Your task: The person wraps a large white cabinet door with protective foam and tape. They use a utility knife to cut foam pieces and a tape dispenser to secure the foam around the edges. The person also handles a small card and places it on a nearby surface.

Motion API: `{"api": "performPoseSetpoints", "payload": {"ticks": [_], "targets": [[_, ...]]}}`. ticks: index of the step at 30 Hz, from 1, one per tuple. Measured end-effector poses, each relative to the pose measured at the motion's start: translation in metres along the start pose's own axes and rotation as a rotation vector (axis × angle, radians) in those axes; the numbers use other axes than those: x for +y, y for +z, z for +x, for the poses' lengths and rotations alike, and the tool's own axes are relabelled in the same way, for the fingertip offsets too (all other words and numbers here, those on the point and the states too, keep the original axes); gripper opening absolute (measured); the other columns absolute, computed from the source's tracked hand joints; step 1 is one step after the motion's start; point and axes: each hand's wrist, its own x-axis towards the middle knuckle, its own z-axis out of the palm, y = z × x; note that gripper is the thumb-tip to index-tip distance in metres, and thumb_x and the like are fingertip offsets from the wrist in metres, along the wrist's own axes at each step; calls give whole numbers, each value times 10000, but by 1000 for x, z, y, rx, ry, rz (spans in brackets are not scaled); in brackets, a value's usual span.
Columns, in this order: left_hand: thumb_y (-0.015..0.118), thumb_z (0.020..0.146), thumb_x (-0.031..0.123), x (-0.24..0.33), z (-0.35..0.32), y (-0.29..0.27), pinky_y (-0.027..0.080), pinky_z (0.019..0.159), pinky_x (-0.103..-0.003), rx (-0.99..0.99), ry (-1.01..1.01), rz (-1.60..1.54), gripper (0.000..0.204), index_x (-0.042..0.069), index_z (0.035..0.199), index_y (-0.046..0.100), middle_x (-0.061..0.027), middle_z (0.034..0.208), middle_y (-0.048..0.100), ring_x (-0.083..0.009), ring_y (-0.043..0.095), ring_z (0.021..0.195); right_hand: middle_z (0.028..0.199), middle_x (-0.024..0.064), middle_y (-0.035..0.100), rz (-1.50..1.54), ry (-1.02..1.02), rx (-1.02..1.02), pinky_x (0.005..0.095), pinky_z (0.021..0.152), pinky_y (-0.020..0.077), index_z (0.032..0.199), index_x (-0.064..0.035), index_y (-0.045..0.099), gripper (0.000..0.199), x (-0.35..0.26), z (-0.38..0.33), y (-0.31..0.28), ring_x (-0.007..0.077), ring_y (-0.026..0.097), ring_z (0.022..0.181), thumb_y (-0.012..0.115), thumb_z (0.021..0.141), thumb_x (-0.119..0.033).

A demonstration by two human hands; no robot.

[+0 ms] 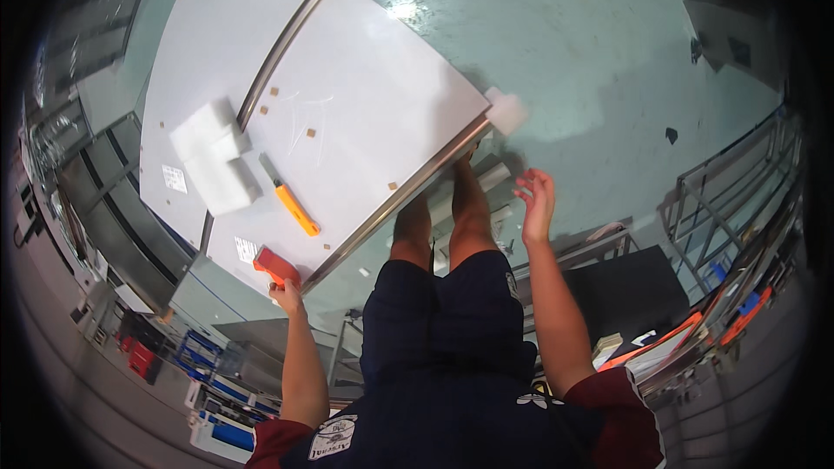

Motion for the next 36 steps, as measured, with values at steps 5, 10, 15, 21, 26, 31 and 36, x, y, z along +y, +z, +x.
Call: {"api": "performPoseSetpoints", "payload": {"ticks": [5, 10, 15, 21, 26, 31, 36], "targets": [[780, 906, 304, -12, 11, 7, 610, 722, -338, 35, -1, 254, 637, -47, 1284, 405, -160, 1134, 626, -234, 678, 933, 1113, 81, 660, -109, 29, -96, 282, 790, 516, 1167, -20, 611, 229, 21, -29, 18, 138, 629, 952, 532, 1066, -210], [772, 923, 338, -12, 11, 10, 588, 800, -379, 28, 153, 366, 575, -54, 1217, 471, -156, 1111, 629, -274, 682, 930, 1015, 71, 684, -139, 42, -188, 261, 764, 525, 1148, -24, 618, 174, 41, -47, 46, 127, 651, 878, 574, 1046, -158], [766, 928, 343, 33, -62, 6, 537, 914, -428, 183, 342, 247, 691, -97, 1346, 435, -247, 1233, 650, -372, 676, 1084, 996, 78, 690, -201, 104, -232, 270, 774, 540, 1151, -23, 612, 153, 45, -74, 70, 127, 658, 864, 580, 1040, -123], [843, 866, 221, 136, -182, 23, 524, 922, -439, -167, 270, 37, 500, -53, 1216, 613, -187, 1159, 678, -340, 666, 1032, 1155, 126, 680, -366, -25, -843, 344, 930, 523, 1281, -14, 572, 415, 5, -141, 115, 218, 661, 1077, 733, 947, -200], [868, 749, 144, 222, -255, 75, 464, 823, -453, -418, 964, 261, 489, -4, 1152, 635, -182, 1054, 627, -384, 591, 946, 1329, 153, 567, -334, -265, -944, 364, 1041, 466, 1489, 12, 346, 953, -37, -184, 152, 245, 574, 1242, 898, 765, -268], [755, 780, 36, 298, -296, 90, 488, 989, -463, -746, 1005, 222, 509, -26, 1263, 604, -204, 1202, 633, -435, 590, 1147, 1287, 101, 566, -87, -317, -648, 343, 998, 499, 1457, 9, 379, 894, -89, -159, 132, 186, 588, 1172, 885, 734, -131], [690, 886, 36, 352, -292, 77, 506, 817, -301, -813, 736, -61, 314, -12, 1195, 664, -142, 1084, 662, -198, 622, 884, 1293, 127, 578, -15, -366, -561, 347, 958, 526, 1383, 22, 447, 829, -121, -131, 108, 207, 613, 1150, 898, 700, -114]]}}
